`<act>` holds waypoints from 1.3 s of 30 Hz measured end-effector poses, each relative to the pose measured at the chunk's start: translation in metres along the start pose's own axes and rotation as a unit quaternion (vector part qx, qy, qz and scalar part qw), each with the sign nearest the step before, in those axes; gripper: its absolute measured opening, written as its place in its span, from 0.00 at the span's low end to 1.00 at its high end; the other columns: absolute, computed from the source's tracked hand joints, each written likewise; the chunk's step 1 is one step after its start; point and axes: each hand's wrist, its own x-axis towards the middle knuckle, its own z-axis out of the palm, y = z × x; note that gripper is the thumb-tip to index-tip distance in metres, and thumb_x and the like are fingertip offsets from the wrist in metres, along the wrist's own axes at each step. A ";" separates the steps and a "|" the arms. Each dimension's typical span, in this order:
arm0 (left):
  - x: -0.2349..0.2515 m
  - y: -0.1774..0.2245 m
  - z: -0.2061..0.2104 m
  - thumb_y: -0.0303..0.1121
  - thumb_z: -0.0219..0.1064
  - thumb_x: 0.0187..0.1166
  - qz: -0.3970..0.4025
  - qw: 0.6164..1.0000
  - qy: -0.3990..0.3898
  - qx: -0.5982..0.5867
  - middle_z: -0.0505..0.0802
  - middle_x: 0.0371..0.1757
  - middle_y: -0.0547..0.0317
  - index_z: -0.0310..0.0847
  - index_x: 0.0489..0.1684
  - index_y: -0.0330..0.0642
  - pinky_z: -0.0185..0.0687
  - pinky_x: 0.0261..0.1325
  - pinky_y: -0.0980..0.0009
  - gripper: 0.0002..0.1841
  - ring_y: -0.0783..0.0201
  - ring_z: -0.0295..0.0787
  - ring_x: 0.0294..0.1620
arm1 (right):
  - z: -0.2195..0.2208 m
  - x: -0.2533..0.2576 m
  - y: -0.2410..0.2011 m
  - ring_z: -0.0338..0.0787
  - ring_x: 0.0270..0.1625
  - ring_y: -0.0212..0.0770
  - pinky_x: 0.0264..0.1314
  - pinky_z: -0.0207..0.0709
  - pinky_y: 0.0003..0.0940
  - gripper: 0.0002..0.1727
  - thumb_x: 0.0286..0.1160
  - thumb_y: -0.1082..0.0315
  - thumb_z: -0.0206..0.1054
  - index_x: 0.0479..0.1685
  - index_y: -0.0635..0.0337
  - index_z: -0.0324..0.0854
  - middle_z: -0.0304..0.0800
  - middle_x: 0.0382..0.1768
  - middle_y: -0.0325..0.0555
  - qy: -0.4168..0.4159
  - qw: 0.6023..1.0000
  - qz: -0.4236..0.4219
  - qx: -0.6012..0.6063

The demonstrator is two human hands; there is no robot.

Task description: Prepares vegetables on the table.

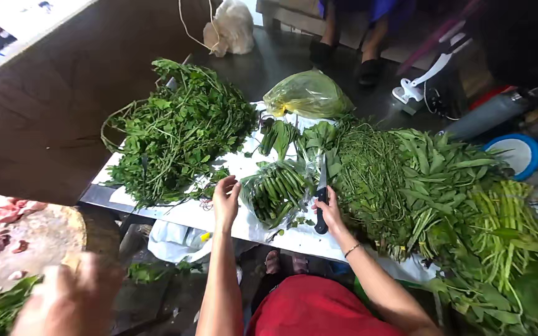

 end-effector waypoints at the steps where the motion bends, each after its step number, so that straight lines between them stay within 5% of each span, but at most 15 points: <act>1: -0.005 -0.008 0.005 0.32 0.63 0.86 0.013 1.000 -0.001 0.007 0.88 0.65 0.39 0.75 0.72 0.31 0.84 0.66 0.53 0.20 0.52 0.88 0.63 | 0.002 0.003 0.012 0.90 0.43 0.44 0.44 0.86 0.36 0.42 0.84 0.76 0.59 0.95 0.56 0.40 0.81 0.62 0.62 0.010 1.000 -0.015 0.013; 6: -0.036 -0.015 0.017 0.32 0.65 0.84 0.018 0.997 -0.022 0.068 0.85 0.67 0.38 0.81 0.67 0.33 0.83 0.65 0.51 0.18 0.48 0.86 0.64 | 0.000 0.007 0.048 0.89 0.58 0.47 0.62 0.83 0.37 0.40 0.83 0.79 0.58 0.94 0.63 0.42 0.78 0.69 0.68 0.030 0.998 -0.043 0.028; 10: -0.055 -0.021 0.023 0.29 0.66 0.81 0.072 0.980 -0.017 0.184 0.84 0.69 0.34 0.86 0.61 0.34 0.81 0.67 0.46 0.14 0.40 0.83 0.68 | -0.009 -0.002 0.035 0.72 0.84 0.54 0.84 0.69 0.43 0.47 0.78 0.77 0.63 0.96 0.63 0.38 0.62 0.86 0.68 0.028 0.991 -0.063 -0.114; 12: -0.062 -0.024 0.027 0.28 0.67 0.79 0.094 0.970 -0.028 0.224 0.83 0.70 0.32 0.89 0.58 0.37 0.77 0.72 0.42 0.13 0.36 0.81 0.71 | -0.009 -0.018 0.012 0.59 0.92 0.56 0.91 0.59 0.47 0.44 0.78 0.72 0.65 0.94 0.66 0.46 0.54 0.90 0.66 0.014 0.962 -0.122 -0.244; 15: -0.064 -0.024 0.037 0.30 0.67 0.79 0.101 0.955 -0.058 0.274 0.82 0.73 0.33 0.92 0.57 0.45 0.72 0.75 0.38 0.13 0.33 0.76 0.75 | 0.013 -0.030 -0.017 0.72 0.84 0.58 0.85 0.69 0.51 0.28 0.81 0.69 0.63 0.82 0.64 0.72 0.70 0.82 0.63 -0.068 0.909 -0.202 -0.358; 17: -0.061 -0.026 0.041 0.31 0.68 0.78 0.073 0.947 -0.062 0.306 0.81 0.75 0.33 0.90 0.61 0.47 0.72 0.73 0.36 0.15 0.31 0.75 0.75 | 0.044 -0.025 -0.024 0.79 0.79 0.53 0.82 0.72 0.46 0.22 0.84 0.68 0.61 0.76 0.60 0.80 0.79 0.76 0.58 -0.151 0.881 -0.221 -0.390; 25: -0.051 -0.022 0.042 0.28 0.63 0.80 -0.024 0.944 -0.067 0.324 0.84 0.71 0.37 0.84 0.67 0.40 0.78 0.73 0.45 0.18 0.39 0.82 0.71 | 0.152 0.010 -0.036 0.73 0.82 0.55 0.84 0.67 0.54 0.21 0.74 0.75 0.65 0.67 0.57 0.87 0.80 0.76 0.52 -0.294 0.740 -0.282 -0.535; 28: -0.050 -0.022 0.044 0.26 0.64 0.78 -0.034 0.951 -0.062 0.300 0.84 0.70 0.35 0.83 0.67 0.38 0.79 0.72 0.47 0.19 0.40 0.84 0.69 | 0.158 0.021 -0.034 0.80 0.76 0.54 0.80 0.71 0.53 0.16 0.74 0.77 0.64 0.57 0.61 0.90 0.88 0.67 0.51 -0.302 0.726 -0.308 -0.535; 34: -0.045 -0.022 0.038 0.25 0.64 0.75 -0.059 0.949 -0.065 0.302 0.86 0.69 0.40 0.86 0.62 0.40 0.81 0.68 0.46 0.17 0.42 0.86 0.67 | 0.142 0.042 -0.038 0.86 0.70 0.56 0.76 0.76 0.53 0.15 0.78 0.79 0.59 0.54 0.62 0.90 0.91 0.61 0.52 -0.295 0.700 -0.384 -0.525; 37: -0.044 -0.015 0.025 0.30 0.68 0.76 -0.051 0.960 -0.078 0.264 0.85 0.70 0.37 0.84 0.64 0.37 0.79 0.70 0.44 0.18 0.40 0.84 0.68 | 0.124 0.028 -0.068 0.90 0.65 0.57 0.73 0.79 0.54 0.12 0.80 0.76 0.61 0.51 0.67 0.90 0.93 0.56 0.58 -0.243 0.741 -0.387 -0.492; 39: -0.041 0.002 0.018 0.33 0.72 0.75 0.024 0.978 -0.062 0.197 0.84 0.71 0.34 0.80 0.69 0.33 0.74 0.75 0.41 0.24 0.38 0.81 0.72 | 0.112 0.007 -0.103 0.93 0.56 0.58 0.64 0.83 0.57 0.11 0.78 0.75 0.64 0.48 0.67 0.91 0.94 0.50 0.60 -0.209 0.779 -0.402 -0.434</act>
